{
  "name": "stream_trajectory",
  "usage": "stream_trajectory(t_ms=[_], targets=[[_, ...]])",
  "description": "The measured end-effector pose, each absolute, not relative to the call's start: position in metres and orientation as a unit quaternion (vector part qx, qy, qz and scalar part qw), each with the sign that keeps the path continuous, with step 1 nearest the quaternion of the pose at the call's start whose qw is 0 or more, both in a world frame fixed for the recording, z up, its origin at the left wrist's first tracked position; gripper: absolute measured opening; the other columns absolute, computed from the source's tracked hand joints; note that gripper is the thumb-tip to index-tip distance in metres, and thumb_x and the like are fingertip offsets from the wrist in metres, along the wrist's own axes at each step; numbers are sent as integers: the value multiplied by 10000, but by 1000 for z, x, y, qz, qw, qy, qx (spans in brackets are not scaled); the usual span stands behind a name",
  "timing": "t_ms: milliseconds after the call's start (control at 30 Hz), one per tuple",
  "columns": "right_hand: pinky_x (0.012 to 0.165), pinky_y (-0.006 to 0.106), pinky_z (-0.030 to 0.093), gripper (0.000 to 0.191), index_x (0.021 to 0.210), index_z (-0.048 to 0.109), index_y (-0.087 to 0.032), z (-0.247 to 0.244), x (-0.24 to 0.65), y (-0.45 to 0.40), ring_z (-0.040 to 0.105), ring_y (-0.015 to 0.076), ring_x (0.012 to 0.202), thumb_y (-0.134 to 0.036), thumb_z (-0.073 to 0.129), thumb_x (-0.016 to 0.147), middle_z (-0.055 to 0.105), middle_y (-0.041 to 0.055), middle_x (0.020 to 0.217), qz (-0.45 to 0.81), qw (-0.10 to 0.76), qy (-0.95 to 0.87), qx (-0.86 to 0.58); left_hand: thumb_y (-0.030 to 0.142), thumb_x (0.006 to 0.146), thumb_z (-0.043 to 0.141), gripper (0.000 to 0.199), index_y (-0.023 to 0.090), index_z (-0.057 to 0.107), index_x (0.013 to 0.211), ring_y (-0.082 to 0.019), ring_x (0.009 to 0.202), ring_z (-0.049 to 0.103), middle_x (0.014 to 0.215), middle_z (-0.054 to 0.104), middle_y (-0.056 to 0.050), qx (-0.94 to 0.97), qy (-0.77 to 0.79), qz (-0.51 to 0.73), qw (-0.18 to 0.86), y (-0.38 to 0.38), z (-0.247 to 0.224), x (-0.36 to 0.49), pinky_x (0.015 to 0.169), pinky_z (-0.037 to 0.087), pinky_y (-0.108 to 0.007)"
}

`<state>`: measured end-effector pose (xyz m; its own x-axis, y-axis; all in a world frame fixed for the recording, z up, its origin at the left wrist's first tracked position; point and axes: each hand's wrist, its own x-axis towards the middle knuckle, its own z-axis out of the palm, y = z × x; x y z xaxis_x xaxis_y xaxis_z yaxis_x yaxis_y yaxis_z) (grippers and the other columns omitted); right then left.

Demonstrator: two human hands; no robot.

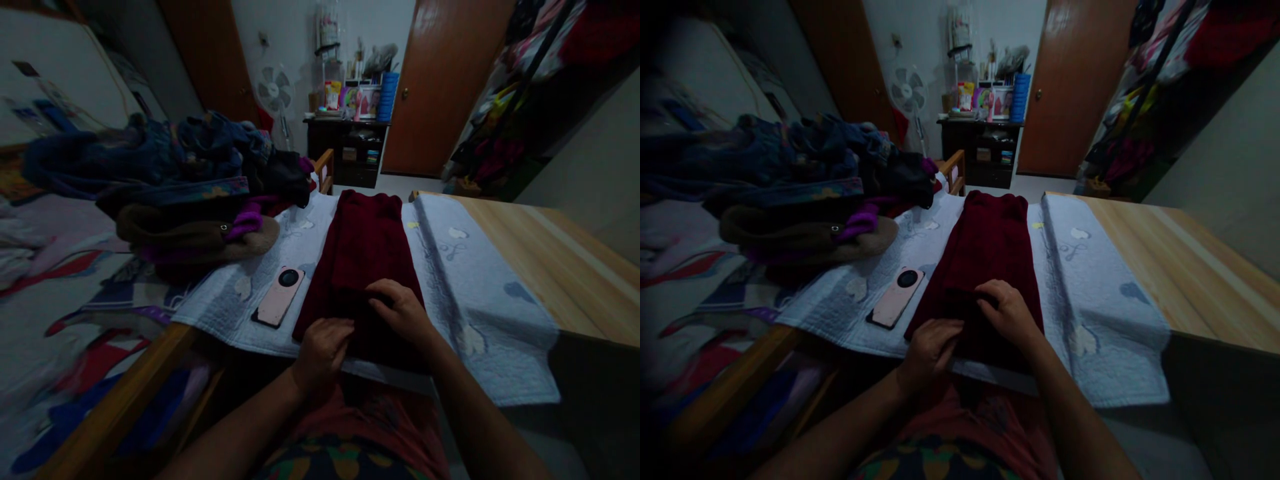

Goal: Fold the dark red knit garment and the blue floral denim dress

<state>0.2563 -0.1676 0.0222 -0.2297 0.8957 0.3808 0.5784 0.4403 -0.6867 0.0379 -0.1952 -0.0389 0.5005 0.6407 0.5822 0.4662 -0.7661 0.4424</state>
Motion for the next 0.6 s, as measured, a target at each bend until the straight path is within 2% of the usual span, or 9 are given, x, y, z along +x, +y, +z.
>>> stream_trajectory(t_ms=[100, 200, 233, 300, 367, 433, 500, 567, 600], targets=[[867, 335, 465, 198, 992, 683, -208, 28, 258, -169, 615, 193, 953, -196, 555, 841, 690, 63, 1003, 205, 340, -782, -481, 143, 914, 482, 221, 194, 614, 1084, -192, 972, 664, 1071, 715, -68, 876, 326, 330, 132, -197, -39, 43, 809, 486, -338], [784, 283, 455, 127, 851, 704, -203, 34, 257, -168, 624, 183, 848, -258, 591, 835, 704, 48, 895, 266, 195, -823, -462, 133, 902, 468, 234, 203, 611, 1073, -198, 951, 666, 1041, 715, -58, 900, 322, 243, 164, -198, -38, 44, 785, 483, -338], [735, 267, 448, 156, 803, 702, -201, 36, 257, -166, 623, 174, 790, -289, 583, 850, 704, 42, 841, 282, 159, -823, -466, 132, 895, 468, 247, 205, 606, 1086, -201, 962, 663, 1052, 712, -60, 904, 319, 225, 173, -199, -37, 43, 794, 483, -341], [659, 253, 426, 277, 742, 691, -196, 42, 254, -159, 607, 156, 687, -330, 513, 906, 694, 36, 755, 291, 136, -809, -493, 143, 877, 485, 287, 205, 593, 1136, -211, 1010, 651, 1116, 696, -73, 908, 312, 211, 184, -199, -35, 39, 833, 483, -351], [658, 252, 427, 343, 757, 690, -192, 47, 249, -146, 602, 149, 666, -323, 437, 948, 696, 38, 749, 274, 162, -796, -514, 165, 844, 532, 347, 208, 579, 1185, -224, 1056, 637, 1190, 672, -81, 909, 308, 201, 194, -198, -31, 36, 873, 482, -364], [772, 264, 449, 306, 872, 703, -185, 46, 242, -128, 632, 163, 800, -293, 427, 952, 718, 59, 885, 229, 208, -799, -516, 182, 801, 588, 409, 213, 576, 1208, -236, 1078, 628, 1226, 658, -78, 907, 313, 185, 213, -196, -24, 33, 901, 480, -374], [964, 316, 409, 277, 1081, 679, -168, 37, 236, -110, 592, 202, 1082, -268, 467, 932, 673, 104, 1165, 155, 244, -799, -527, 207, 771, 631, 436, 227, 588, 1205, -242, 1077, 627, 1229, 657, -68, 903, 323, 158, 235, -194, -15, 32, 912, 479, -376], [1107, 414, 285, 438, 1303, 566, -147, 21, 231, -95, 386, 265, 1352, -303, 543, 894, 483, 139, 1439, 89, 229, -796, -554, 238, 756, 661, 425, 246, 611, 1177, -238, 1043, 638, 1195, 672, -55, 901, 325, 129, 259, -189, -3, 31, 895, 484, -358], [1136, 473, 224, 522, 1369, 511, -163, 12, 229, -90, 286, 295, 1411, -348, 566, 883, 402, 133, 1503, 75, 204, -795, -566, 251, 747, 675, 403, 254, 628, 1147, -229, 1007, 648, 1159, 686, -45, 899, 322, 116, 273, -187, 4, 31, 869, 489, -338]])
